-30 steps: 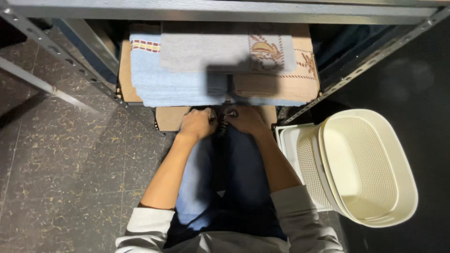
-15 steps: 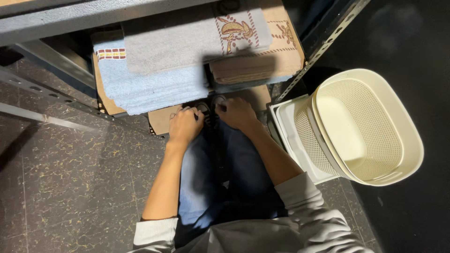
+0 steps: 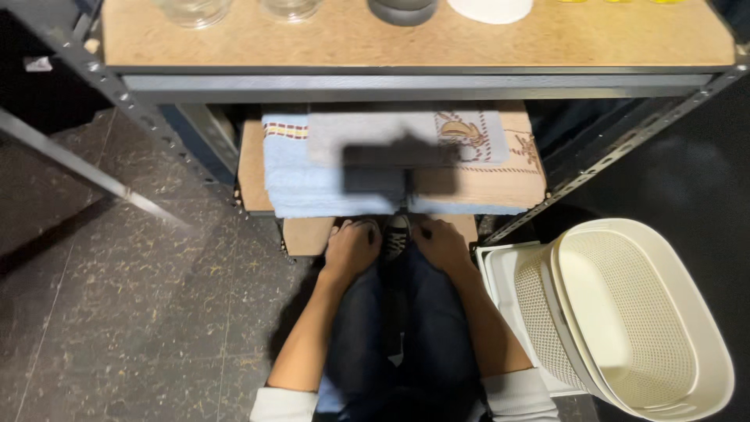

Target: The person sits on the floor and organizes supplies on a metal shelf. They move yellow bottles, paper towels, and black coasters from the shelf into a white basket, then transfer them back to the shelf in a neat arrangement.

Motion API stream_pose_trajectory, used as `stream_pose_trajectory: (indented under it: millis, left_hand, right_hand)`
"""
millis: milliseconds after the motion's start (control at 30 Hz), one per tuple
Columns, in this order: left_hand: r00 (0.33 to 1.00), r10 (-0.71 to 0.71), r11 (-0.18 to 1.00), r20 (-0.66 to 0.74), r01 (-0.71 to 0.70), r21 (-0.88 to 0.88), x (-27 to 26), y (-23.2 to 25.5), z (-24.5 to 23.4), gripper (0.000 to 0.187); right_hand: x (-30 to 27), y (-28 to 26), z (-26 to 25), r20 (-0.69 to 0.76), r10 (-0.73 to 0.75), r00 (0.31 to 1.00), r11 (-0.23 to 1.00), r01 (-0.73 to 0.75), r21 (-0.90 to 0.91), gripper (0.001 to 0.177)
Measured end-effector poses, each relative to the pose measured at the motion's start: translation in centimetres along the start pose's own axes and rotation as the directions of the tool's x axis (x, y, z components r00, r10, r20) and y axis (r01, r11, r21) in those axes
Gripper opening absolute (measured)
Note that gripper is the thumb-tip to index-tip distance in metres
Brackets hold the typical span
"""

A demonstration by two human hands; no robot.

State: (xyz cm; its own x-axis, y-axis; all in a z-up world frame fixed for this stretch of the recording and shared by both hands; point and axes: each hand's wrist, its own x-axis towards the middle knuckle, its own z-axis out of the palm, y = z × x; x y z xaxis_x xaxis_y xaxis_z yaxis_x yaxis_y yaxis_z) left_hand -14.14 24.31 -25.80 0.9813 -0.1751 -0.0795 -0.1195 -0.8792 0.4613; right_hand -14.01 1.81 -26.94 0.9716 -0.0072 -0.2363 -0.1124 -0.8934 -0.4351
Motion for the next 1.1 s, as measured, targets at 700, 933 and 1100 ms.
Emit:
stream_pose_trajectory:
  millis: [700,933,1100]
  left_hand:
    - [0.997,0.019,1.000,0.078,-0.020,0.013,0.1,-0.4,0.5,0.039]
    - [0.993,-0.021,1.000,0.120,0.020,0.008,0.4,-0.5,0.7,0.041]
    - [0.994,-0.031,0.999,0.105,0.032,-0.005,0.6,0.4,0.6,0.041]
  right_hand:
    - [-0.2,-1.2,1.4,-0.246,-0.049,0.968,0.997,0.061,0.042,0.039]
    - [0.4,-0.2,2.0,-0.188,-0.060,0.980,0.997,0.070,0.043,0.045]
    - [0.0,-0.2,2.5,-0.302,-0.200,0.932,0.980,0.197,-0.041,0.038]
